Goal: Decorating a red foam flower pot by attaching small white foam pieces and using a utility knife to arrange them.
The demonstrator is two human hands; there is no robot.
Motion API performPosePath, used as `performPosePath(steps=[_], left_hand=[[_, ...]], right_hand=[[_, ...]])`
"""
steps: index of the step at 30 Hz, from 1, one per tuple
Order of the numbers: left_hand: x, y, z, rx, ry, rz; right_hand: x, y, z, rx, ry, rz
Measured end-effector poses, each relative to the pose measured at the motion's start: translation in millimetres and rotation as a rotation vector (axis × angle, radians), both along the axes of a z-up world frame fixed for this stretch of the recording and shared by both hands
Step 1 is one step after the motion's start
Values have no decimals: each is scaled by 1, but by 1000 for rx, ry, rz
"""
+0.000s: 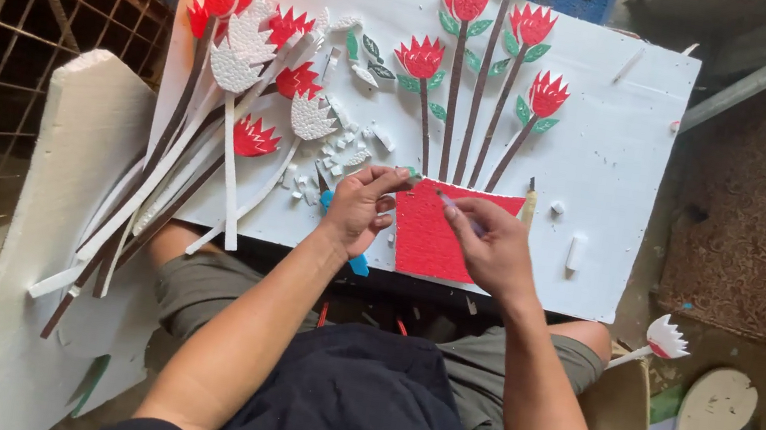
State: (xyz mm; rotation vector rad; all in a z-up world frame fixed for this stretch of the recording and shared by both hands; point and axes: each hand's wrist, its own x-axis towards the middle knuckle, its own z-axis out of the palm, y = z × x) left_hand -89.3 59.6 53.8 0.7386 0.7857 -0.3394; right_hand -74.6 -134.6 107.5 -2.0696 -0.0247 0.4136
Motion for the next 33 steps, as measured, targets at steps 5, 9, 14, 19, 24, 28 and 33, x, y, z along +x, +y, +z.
performPosePath(steps=[5,9,14,19,24,28,33], left_hand=[[-2,-4,5,-1,-4,-16],[-4,-4,6,8,-17,-38],[-8,-4,-2,80,-34,-55],[-8,-5,7,88,-11,-50],[-9,-5,8,42,31,-81],[-11,-5,-2,-3,43,-96],[-12,-7,-7,-82,63,-97]], right_hand=[[3,7,-1,-41,-17,53],[5,6,-6,-70,0,85],[-4,12,-9,-153,-98,61],[-11,14,-12,-373,-370,84],[-15,11,-12,-570,-570,140],[-15,7,-14,-604,-624,148],[-10,-10,-13,-679,-683,122]])
